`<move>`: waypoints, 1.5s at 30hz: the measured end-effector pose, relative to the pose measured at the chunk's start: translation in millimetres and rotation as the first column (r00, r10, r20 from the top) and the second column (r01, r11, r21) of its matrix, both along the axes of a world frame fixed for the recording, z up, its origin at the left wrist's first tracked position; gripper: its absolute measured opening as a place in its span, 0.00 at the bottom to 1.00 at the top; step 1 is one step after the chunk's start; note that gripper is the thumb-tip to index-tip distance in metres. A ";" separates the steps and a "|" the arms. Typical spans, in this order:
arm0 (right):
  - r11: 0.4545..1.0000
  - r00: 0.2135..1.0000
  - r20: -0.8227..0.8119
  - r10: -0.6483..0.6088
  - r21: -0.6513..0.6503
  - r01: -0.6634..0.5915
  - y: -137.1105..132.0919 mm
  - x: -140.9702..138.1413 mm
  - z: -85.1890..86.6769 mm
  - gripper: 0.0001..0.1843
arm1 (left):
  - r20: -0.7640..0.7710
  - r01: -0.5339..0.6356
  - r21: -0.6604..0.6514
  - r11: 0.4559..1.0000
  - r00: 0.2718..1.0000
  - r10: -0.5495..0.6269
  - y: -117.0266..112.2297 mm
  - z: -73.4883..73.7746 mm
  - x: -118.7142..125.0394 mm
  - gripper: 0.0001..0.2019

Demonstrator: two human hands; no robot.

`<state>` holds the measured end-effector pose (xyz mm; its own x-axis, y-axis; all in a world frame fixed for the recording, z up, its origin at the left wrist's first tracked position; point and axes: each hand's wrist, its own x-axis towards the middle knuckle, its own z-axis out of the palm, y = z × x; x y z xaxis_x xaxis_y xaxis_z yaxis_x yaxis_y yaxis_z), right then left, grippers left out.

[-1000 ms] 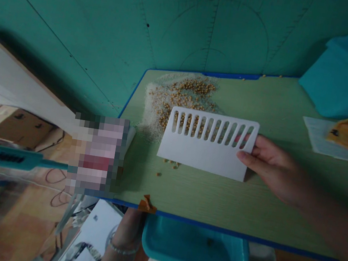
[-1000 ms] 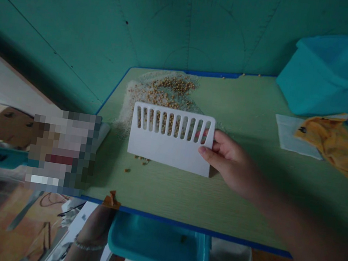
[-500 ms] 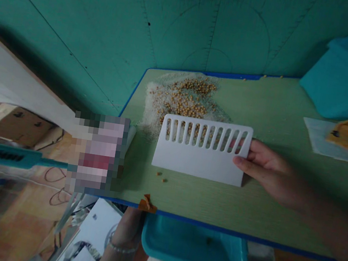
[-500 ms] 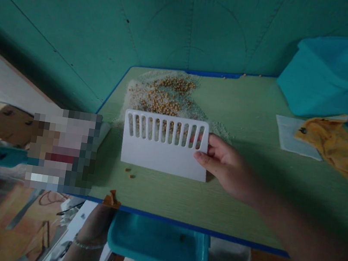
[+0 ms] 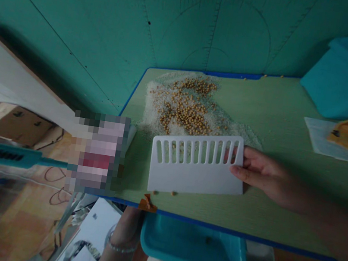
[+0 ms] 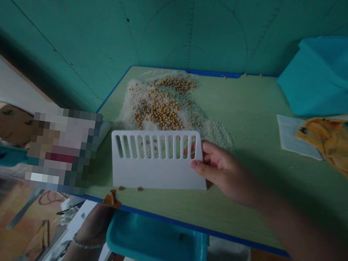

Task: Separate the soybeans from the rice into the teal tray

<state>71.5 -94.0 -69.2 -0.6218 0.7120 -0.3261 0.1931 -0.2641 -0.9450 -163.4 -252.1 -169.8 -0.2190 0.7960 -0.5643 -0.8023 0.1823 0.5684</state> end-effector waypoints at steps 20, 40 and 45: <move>0.962 0.967 0.045 0.251 -0.124 -0.244 3.1 21.8 7.6 0.12 | -0.030 -0.049 -0.030 0.998 0.998 0.048 6.9 17.6 5.9 0.14; 0.950 0.954 0.008 -0.300 0.096 0.298 11.9 10.9 -1.4 0.11 | 0.013 0.010 -0.163 0.987 1.000 -0.008 12.6 31.1 8.0 0.14; 0.964 0.966 0.020 -0.258 0.068 0.256 12.7 11.4 -0.4 0.12 | -0.006 -0.015 -0.158 0.987 1.000 0.014 11.3 28.7 8.4 0.15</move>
<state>83.0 -81.3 -69.6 -0.4063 0.8666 -0.2896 0.1538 -0.2476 -0.9566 -155.0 -240.7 -141.2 -0.2330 0.6934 -0.6818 -0.8030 0.2584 0.5371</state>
